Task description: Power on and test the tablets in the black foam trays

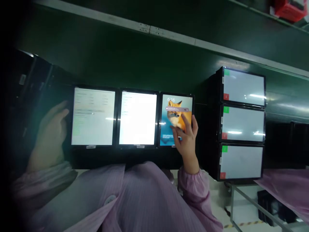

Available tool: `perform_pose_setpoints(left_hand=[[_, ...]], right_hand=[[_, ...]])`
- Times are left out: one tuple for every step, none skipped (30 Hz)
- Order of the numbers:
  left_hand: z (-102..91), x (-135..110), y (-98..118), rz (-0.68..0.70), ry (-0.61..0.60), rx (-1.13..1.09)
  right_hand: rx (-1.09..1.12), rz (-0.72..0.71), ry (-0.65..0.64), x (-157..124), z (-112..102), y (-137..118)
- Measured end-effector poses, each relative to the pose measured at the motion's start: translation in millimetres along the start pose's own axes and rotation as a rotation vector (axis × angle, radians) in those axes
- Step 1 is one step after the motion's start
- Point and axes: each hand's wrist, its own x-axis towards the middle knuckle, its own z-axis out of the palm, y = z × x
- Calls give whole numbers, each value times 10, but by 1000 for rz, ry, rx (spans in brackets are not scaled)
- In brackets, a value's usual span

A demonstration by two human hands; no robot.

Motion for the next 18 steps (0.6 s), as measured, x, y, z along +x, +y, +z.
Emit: perform_pose_setpoints(left_hand=[[-30, -64, -31, -2, 18, 11], [-56, -136, -55, -7, 38, 26], [-79, -215, -71, -16, 65, 42], [-97, -300, -79, -27, 82, 57], [-109, -388, -82, -41, 100, 70], [-116, -474, -82, -57, 116, 81], [-117, -554, -81, -73, 130, 90], [-113, -621, -80, -88, 142, 94], [-106, -674, -80, -101, 148, 93], [-97, -710, -81, -111, 148, 85], [-90, -730, -84, -119, 143, 73], [-85, -735, -87, -124, 131, 60], [-84, -728, -91, -128, 116, 47], [-88, -714, -96, -133, 98, 36], [-96, -694, -103, -138, 80, 29], [-109, -673, -111, -143, 60, 24], [-125, -650, -123, -148, 41, 20], [-146, -628, -137, -151, 20, 15]], right_hand=[[-28, 28, 32, 65, 46, 48], [-49, 46, 67, 137, 89, 86], [-57, 47, 99, 205, 124, 106], [-51, 29, 126, 264, 152, 104], [-34, -4, 140, 308, 171, 77], [-8, -46, 138, 332, 182, 29], [22, -91, 123, 336, 188, -38], [54, -134, 100, 322, 190, -118], [85, -171, 72, 292, 190, -205], [115, -202, 46, 252, 191, -293], [141, -227, 19, 205, 192, -378], [164, -251, -7, 157, 197, -458], [186, -276, -30, 110, 203, -531], [206, -305, -54, 69, 211, -597], [227, -336, -82, 33, 219, -654], [246, -367, -112, 5, 226, -704], [259, -395, -141, -15, 231, -744], [268, -416, -165, -28, 232, -776]])
